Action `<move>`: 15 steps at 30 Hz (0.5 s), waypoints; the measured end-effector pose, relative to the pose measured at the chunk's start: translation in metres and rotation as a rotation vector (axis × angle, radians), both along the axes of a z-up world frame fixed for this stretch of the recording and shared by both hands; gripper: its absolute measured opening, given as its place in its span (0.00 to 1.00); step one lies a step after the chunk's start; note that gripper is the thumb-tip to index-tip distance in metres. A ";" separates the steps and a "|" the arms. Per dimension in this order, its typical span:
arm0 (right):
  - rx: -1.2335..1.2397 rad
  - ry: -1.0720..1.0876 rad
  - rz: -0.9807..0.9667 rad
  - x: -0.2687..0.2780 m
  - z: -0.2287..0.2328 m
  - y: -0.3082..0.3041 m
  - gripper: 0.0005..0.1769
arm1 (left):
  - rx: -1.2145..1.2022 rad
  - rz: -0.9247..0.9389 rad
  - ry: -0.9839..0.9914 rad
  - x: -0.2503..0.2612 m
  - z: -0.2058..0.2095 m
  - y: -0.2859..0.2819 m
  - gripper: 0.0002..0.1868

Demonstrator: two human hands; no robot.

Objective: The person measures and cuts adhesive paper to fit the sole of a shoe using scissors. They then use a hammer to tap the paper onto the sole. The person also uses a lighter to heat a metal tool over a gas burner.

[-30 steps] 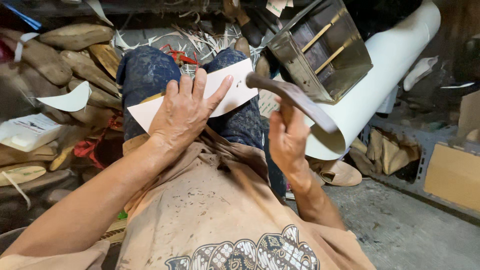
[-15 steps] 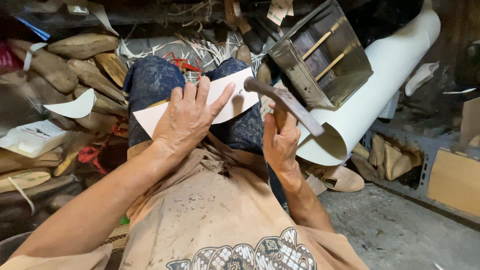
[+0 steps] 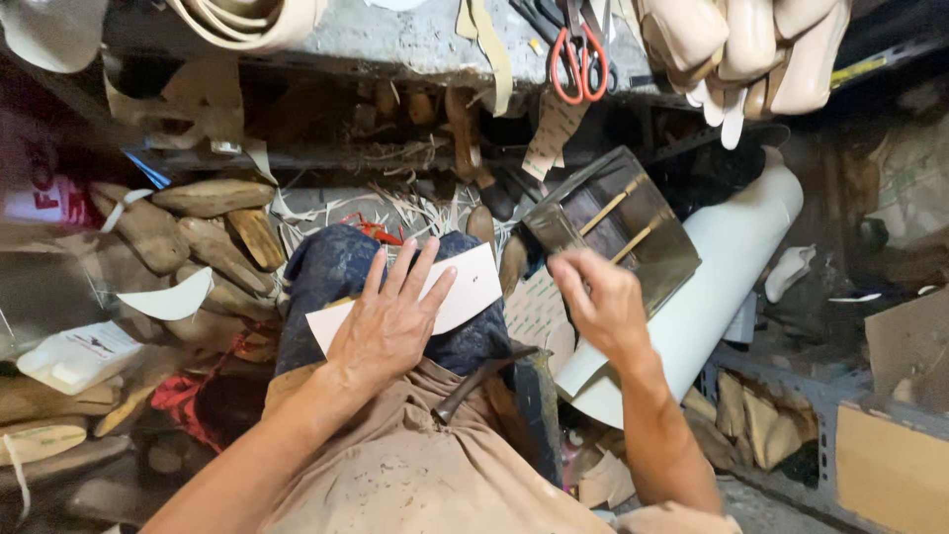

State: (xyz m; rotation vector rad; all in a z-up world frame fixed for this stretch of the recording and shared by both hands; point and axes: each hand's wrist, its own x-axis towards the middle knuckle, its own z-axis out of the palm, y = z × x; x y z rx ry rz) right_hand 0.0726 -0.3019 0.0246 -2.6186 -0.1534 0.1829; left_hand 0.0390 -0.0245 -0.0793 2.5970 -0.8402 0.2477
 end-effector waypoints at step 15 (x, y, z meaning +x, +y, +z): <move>-0.472 -0.491 0.424 0.449 -0.042 0.123 0.18 | -0.969 0.760 0.596 -0.055 -0.026 0.037 0.14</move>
